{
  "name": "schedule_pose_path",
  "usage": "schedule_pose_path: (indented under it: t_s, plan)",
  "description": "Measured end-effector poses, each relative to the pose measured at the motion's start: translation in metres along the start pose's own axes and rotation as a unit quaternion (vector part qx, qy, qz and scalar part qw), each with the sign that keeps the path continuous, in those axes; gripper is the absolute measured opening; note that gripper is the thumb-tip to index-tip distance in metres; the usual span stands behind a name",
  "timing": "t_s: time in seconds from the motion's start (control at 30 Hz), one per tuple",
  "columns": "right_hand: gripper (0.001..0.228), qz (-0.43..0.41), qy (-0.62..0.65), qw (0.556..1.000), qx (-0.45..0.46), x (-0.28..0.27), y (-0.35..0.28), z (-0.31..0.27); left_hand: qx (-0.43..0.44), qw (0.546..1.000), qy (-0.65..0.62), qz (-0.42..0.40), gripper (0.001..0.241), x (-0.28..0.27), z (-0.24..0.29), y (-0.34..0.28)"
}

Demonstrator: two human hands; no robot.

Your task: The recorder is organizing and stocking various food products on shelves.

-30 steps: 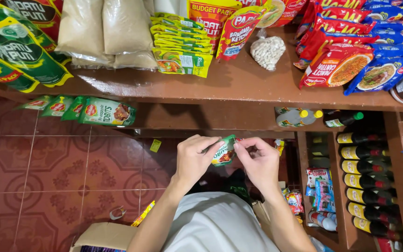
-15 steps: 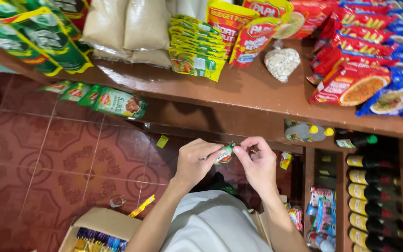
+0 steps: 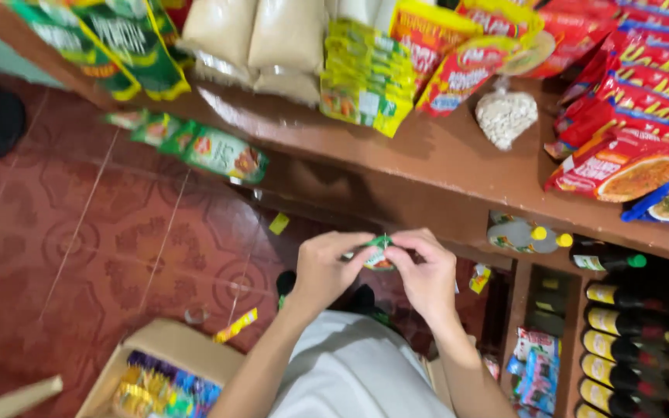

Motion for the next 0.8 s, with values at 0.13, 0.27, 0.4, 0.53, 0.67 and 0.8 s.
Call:
schedule_pose_path:
  t_s: [0.13,0.27,0.4,0.53,0.67,0.8]
  plan:
    - [0.015,0.017,-0.011,1.0,0.001,0.026,0.005,0.0,-0.029,0.997,-0.029,-0.063,0.019,-0.015,-0.024,0.015]
    - [0.016,0.039,0.021,0.999,0.015,0.059,0.019,0.004,-0.077,0.989,-0.084,-0.092,0.019,-0.038,-0.051,0.036]
    - [0.012,0.062,0.096,0.993,0.024,0.09,0.019,0.019,-0.085,0.972,-0.167,-0.139,0.019,-0.058,-0.074,0.047]
    - [0.01,0.083,0.078,0.993,0.034,0.115,0.018,0.016,-0.122,0.971,-0.151,-0.139,0.019,-0.07,-0.093,0.054]
    - [0.011,0.1,0.088,0.991,0.014,0.129,0.027,0.015,-0.133,0.966,-0.18,-0.13,0.017,-0.073,-0.107,0.062]
    - [0.01,0.128,0.089,0.988,0.01,0.139,0.036,0.015,-0.028,0.986,-0.152,-0.056,0.016,-0.079,-0.103,0.072]
Point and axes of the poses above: each hand's wrist, its own y-axis towards the middle knuckle, its own x-axis out of the palm, z = x × y, the point moved 1 cm from there along y, towards the middle knuckle, and after that the axes turned 13 degrees about -x, right-handed, at the moved point
